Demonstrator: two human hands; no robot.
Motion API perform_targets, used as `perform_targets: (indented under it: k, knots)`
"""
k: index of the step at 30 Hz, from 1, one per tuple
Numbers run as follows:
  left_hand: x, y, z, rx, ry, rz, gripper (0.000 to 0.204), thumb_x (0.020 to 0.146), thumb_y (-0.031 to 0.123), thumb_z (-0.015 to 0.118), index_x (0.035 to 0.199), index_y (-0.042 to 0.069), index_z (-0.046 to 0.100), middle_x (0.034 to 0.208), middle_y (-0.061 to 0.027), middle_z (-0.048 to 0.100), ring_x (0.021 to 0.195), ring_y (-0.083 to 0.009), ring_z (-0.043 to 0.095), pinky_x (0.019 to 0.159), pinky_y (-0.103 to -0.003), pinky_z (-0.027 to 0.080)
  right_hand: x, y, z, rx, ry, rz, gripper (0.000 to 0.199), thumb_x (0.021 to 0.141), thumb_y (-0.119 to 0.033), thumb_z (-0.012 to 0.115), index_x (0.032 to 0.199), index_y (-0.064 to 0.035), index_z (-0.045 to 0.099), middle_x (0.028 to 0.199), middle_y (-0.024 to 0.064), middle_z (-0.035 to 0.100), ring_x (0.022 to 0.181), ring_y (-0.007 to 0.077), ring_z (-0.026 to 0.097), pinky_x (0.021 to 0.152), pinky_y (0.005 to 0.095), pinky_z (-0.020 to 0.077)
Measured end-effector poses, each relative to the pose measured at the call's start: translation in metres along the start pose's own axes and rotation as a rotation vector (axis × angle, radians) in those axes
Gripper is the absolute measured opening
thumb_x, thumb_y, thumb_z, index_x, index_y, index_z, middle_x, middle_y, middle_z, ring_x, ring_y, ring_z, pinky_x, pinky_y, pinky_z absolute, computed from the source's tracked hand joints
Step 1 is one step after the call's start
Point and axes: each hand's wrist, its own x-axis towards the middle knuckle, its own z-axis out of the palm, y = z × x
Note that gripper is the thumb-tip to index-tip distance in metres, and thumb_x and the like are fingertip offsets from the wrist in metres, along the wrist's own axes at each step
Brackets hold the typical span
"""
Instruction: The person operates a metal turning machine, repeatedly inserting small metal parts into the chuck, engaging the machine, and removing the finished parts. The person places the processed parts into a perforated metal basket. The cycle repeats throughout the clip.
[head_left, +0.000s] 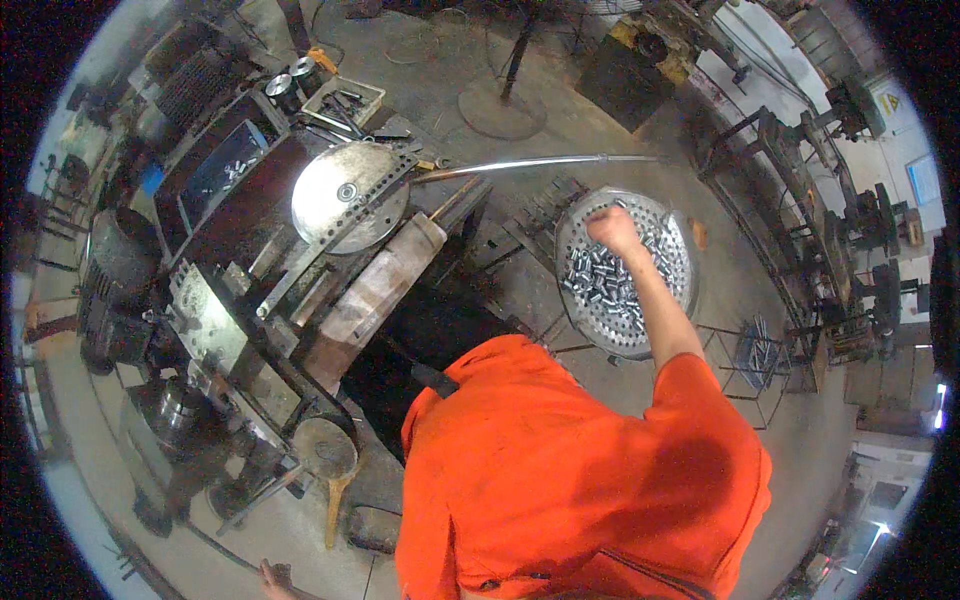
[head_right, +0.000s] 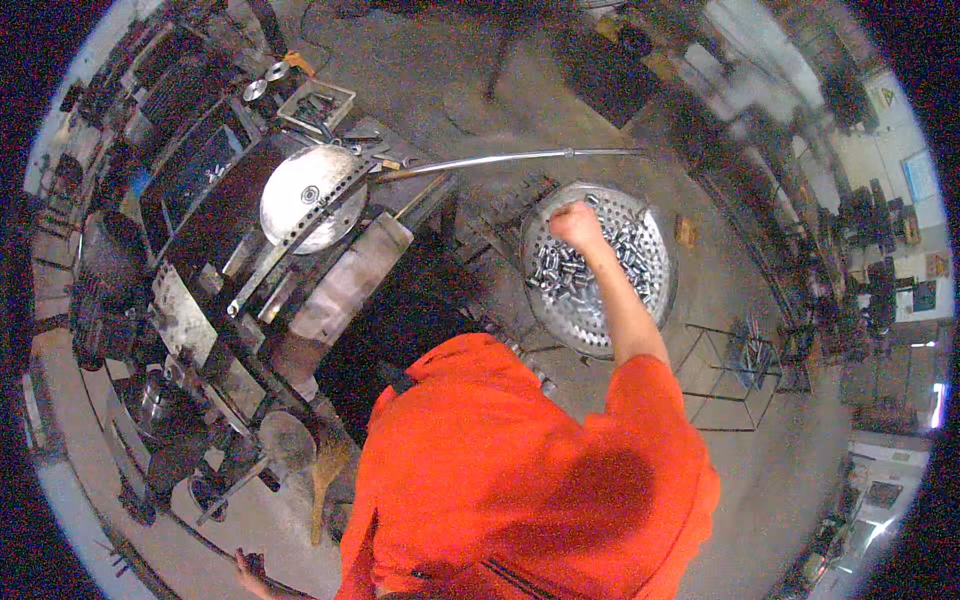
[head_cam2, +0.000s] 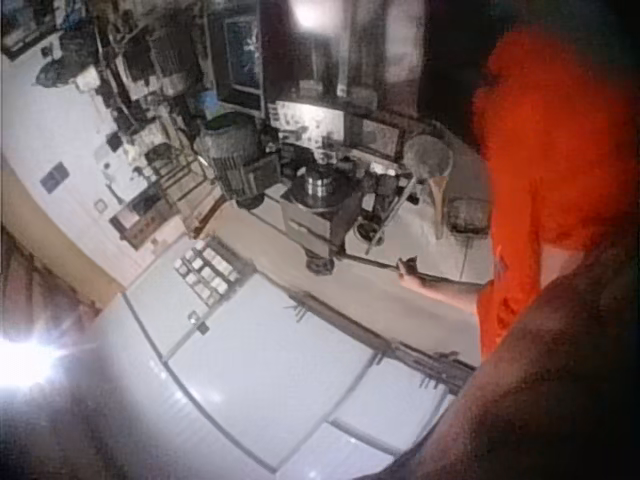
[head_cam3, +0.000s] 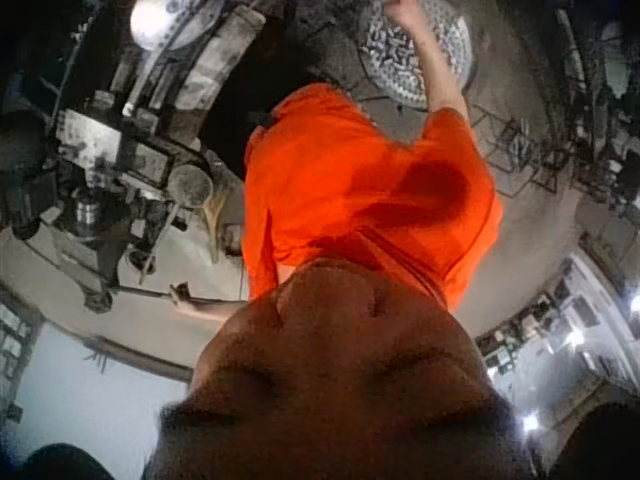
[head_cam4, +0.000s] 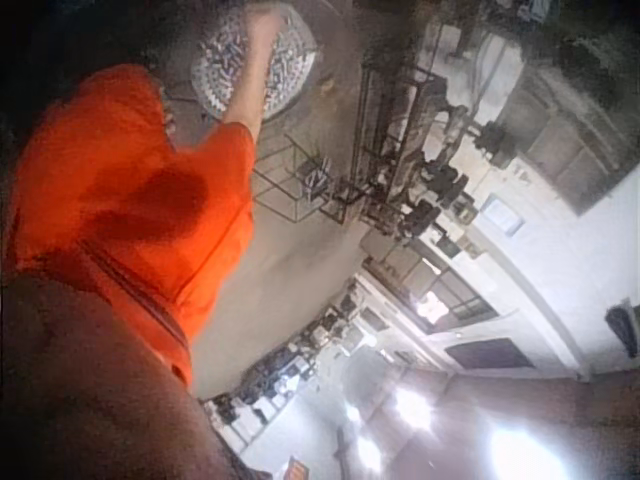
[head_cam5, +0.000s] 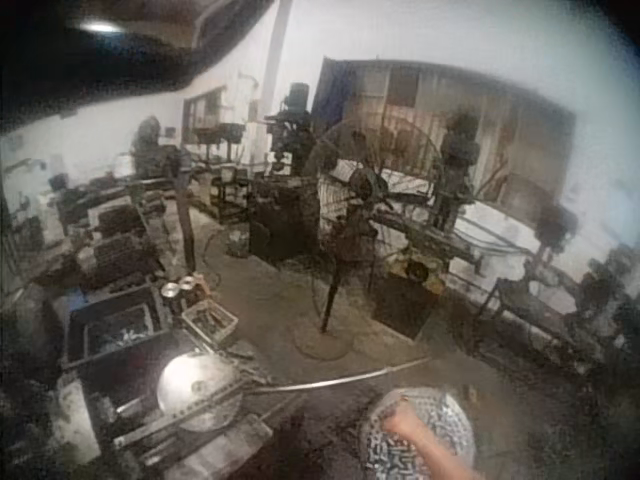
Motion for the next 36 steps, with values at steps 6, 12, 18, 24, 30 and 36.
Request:
perform_targets:
  k: [6,12,18,24,30,36]
  knots:
    - [-0.019,0.013,0.002,0.062,0.005,-0.023,0.036,0.081,0.024,0.066,0.106,-0.001,0.057,0.076,-0.0202,0.061,0.066,-0.0261,0.058,0.062,-0.035,0.052,-0.014,0.010,0.068,-0.130,-0.073,0.051,0.017,0.062,-0.027,0.062,0.065,-0.0108,0.066,0.074,0.0103,0.065,0.075,0.0281,0.063,0.066,0.0374,0.0516]
    - [-0.010,0.008,-0.001,0.066,0.040,-0.034,0.038,0.082,0.024,0.065,0.108,-0.002,0.056,0.080,-0.0199,0.061,0.070,-0.0263,0.058,0.064,-0.036,0.051,0.006,-0.058,0.045,-0.263,-0.614,0.432,0.042,0.066,-0.034,0.060,0.097,-0.0053,0.064,0.103,0.0171,0.062,0.100,0.0304,0.059,0.083,0.0372,0.0486]
    - [-0.006,0.001,-0.007,0.099,0.065,-0.030,0.040,0.082,0.025,0.064,0.111,-0.002,0.055,0.083,-0.0196,0.061,0.073,-0.0265,0.059,0.067,-0.037,0.050,0.004,-0.078,0.040,-0.366,-0.655,0.321,0.038,0.070,-0.031,0.055,0.096,-0.0059,0.066,0.102,0.0160,0.064,0.098,0.0295,0.061,0.081,0.0399,0.0488]
    - [0.004,-0.010,-0.011,0.159,0.073,-0.020,0.043,0.083,0.026,0.063,0.113,-0.003,0.053,0.087,-0.0193,0.062,0.077,-0.0267,0.060,0.069,-0.038,0.049,-0.013,-0.076,0.045,-0.459,-0.527,0.218,0.030,0.069,-0.029,0.055,0.085,-0.0076,0.068,0.096,0.0138,0.066,0.093,0.0276,0.062,0.083,0.0360,0.0473]
    - [0.036,-0.025,-0.023,0.559,0.098,0.064,0.045,0.083,0.026,0.061,0.116,-0.003,0.052,0.090,-0.0190,0.062,0.080,-0.0270,0.060,0.072,-0.039,0.048,-0.014,-0.079,0.034,-0.341,-0.486,0.322,0.028,0.067,-0.030,0.056,0.081,-0.0085,0.069,0.093,0.0127,0.066,0.086,0.0282,0.063,0.076,0.0368,0.0497]
    - [-0.059,0.039,0.012,1.470,0.149,0.182,0.048,0.084,0.030,0.060,0.121,0.001,0.051,0.104,-0.0230,0.059,0.094,-0.0294,0.059,0.077,-0.041,0.047,0.008,-0.125,0.012,0.216,-0.326,-0.033,0.020,0.062,-0.019,0.060,0.077,-0.0103,0.070,0.087,0.0121,0.067,0.080,0.0290,0.063,0.072,0.0393,0.0510]
